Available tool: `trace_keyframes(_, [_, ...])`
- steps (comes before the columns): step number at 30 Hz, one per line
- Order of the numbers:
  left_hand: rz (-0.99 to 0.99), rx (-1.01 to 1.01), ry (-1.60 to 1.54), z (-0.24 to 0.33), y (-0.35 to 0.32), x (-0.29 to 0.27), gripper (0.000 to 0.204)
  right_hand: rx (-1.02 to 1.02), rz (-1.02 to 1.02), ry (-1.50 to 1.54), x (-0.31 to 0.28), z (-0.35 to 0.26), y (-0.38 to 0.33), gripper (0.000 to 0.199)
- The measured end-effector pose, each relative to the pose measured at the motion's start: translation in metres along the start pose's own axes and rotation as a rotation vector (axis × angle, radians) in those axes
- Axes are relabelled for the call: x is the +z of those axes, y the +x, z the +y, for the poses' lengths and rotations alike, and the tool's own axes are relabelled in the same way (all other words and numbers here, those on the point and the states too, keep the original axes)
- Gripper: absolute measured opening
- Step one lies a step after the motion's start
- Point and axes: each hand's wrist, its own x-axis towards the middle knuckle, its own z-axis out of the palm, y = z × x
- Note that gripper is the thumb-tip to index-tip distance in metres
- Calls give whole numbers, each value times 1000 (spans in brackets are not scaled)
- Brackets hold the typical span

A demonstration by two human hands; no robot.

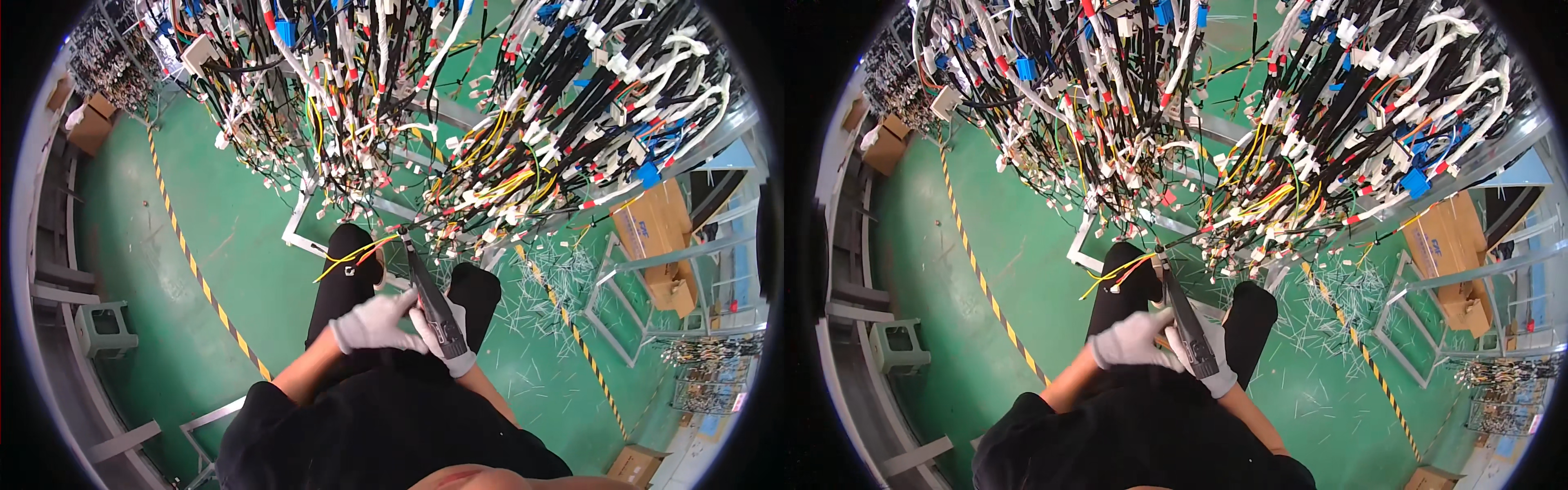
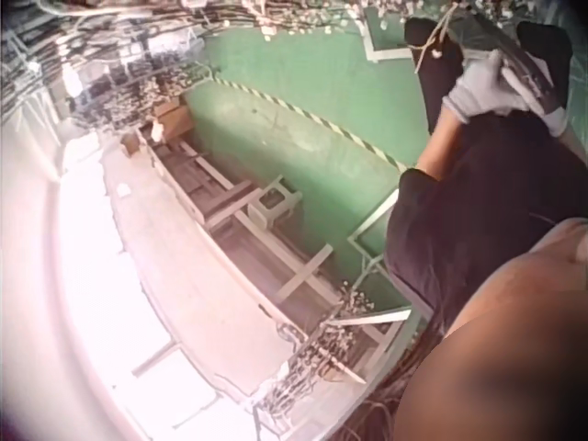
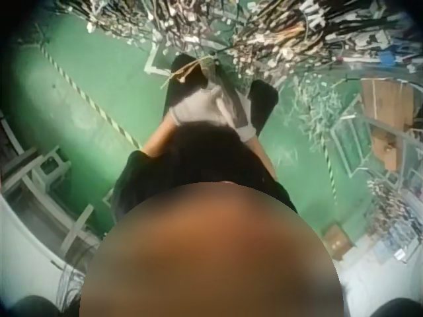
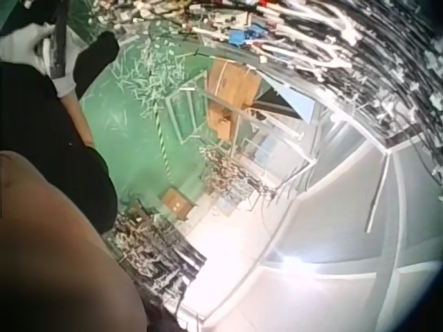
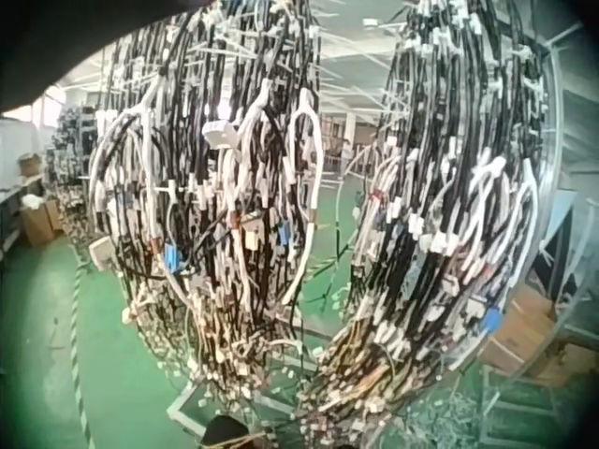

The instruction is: Use a cable tie gun to secure bundles of wires in a factory environment.

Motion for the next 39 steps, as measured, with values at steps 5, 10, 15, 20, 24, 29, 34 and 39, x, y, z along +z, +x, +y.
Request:
trace_keyframes(5, [792,251,586,17,10,-52,46,96,55,119,-8,-13,-4,16])
trace_keyframes(10, [487,92,25,-25,35,-46,39,279,-38,570,-13,-14,-3,25])
trace_keyframes(15, [359,43,-154,-20,30,-54,46,89,-64,282,-29,-21,-1,40])
trace_keyframes(20, [394,74,-6,-20,33,-56,60,120,-114,244,-29,-21,7,39])
trace_keyframes(24, [334,91,-81,-23,32,-52,77,140,-40,349,-21,-13,1,34])
trace_keyframes(29, [807,351,288,-21,13,-12,70,-15,100,135,-22,-17,2,24])
trace_keyframes(34, [495,257,-744,-43,-4,99,98,105,-24,261,-14,-6,-1,31])
trace_keyframes(39, [422,177,-535,-39,24,90,89,-14,60,268,-11,6,13,22])
